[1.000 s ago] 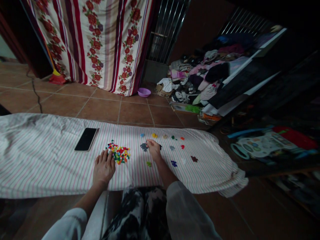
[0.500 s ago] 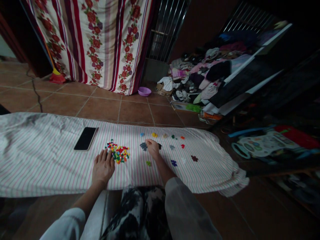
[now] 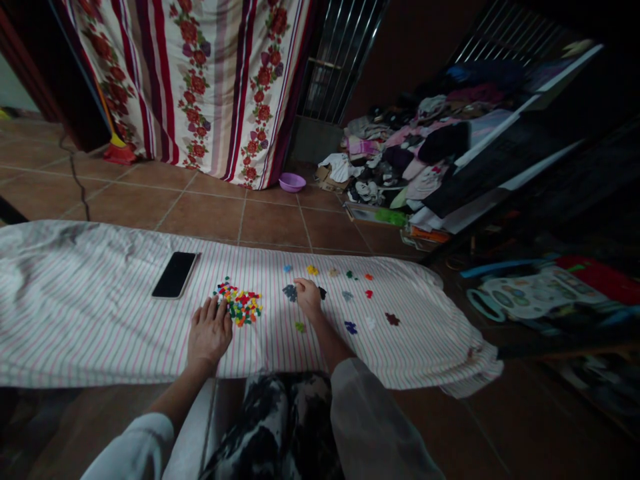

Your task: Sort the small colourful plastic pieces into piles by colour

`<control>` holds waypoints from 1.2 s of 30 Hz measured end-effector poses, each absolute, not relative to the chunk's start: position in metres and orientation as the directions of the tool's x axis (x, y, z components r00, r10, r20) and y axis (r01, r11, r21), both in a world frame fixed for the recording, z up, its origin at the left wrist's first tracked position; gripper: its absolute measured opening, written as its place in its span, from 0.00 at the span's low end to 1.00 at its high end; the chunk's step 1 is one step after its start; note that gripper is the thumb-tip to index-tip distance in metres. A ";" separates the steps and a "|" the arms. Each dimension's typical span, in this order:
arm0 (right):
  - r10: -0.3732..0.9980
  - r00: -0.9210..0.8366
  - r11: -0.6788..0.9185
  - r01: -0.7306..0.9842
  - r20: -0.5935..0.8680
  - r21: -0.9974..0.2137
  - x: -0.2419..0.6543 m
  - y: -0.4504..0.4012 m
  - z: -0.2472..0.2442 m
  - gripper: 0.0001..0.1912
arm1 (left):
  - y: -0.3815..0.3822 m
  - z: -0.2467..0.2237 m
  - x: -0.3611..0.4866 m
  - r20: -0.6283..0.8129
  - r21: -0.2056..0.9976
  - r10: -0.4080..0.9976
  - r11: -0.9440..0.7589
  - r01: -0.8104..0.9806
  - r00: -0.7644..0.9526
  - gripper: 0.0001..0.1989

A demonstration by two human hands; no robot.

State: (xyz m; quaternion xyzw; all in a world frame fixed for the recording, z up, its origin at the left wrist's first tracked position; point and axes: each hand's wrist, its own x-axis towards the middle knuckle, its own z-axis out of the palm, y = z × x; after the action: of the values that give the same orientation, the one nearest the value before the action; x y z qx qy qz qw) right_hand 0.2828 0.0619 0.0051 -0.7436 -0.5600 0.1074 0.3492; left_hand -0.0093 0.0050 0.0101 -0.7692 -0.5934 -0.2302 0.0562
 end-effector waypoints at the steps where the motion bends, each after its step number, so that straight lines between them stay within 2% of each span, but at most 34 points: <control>1: 0.903 0.361 -0.137 0.755 0.232 -0.641 0.283 0.061 0.004 0.17 | 0.005 0.011 -0.009 0.419 0.185 0.888 -0.290 0.939 0.191 0.24; 5: 0.901 0.385 -0.162 0.726 0.200 -0.669 0.284 0.057 -0.002 0.17 | 0.005 0.011 -0.009 0.417 0.181 0.887 -0.295 0.938 0.199 0.23; 8: 0.904 0.391 -0.147 0.665 0.173 -0.733 0.284 0.057 -0.006 0.18 | 0.005 0.010 -0.009 0.422 0.173 0.885 -0.290 0.941 0.196 0.23; 11: 0.902 0.387 -0.082 0.591 0.193 -0.803 0.286 0.057 -0.009 0.20 | 0.005 0.009 -0.009 0.431 0.170 0.881 -0.293 0.941 0.196 0.23; 14: 0.882 0.416 -0.061 0.568 0.222 -0.821 0.290 0.055 -0.009 0.21 | 0.005 0.009 -0.009 0.438 0.180 0.878 -0.297 0.938 0.194 0.23; 19: 0.871 0.449 -0.124 0.592 0.198 -0.796 0.294 0.051 -0.006 0.22 | 0.005 0.010 -0.010 0.430 0.192 0.883 -0.295 0.936 0.191 0.23; 27: 0.837 0.479 -0.198 0.715 0.264 -0.670 0.285 0.056 -0.001 0.20 | 0.005 0.011 -0.009 0.396 0.180 0.898 -0.280 0.943 0.192 0.23; 32: 0.849 0.412 -0.121 0.760 0.330 -0.639 0.276 0.056 0.000 0.20 | 0.005 0.011 -0.008 0.392 0.175 0.902 -0.268 0.947 0.183 0.23; 36: 0.868 0.290 0.011 0.801 0.403 -0.599 0.258 0.058 0.008 0.20 | 0.005 0.010 -0.008 0.391 0.180 0.903 -0.265 0.947 0.179 0.23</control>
State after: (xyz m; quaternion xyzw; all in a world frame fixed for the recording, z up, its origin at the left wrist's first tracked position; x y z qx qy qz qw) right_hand 0.2577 0.0583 0.0081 -0.7018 -0.5944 0.0432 0.3903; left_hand -0.0078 0.0049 0.0103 -0.7659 -0.6039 -0.2144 0.0516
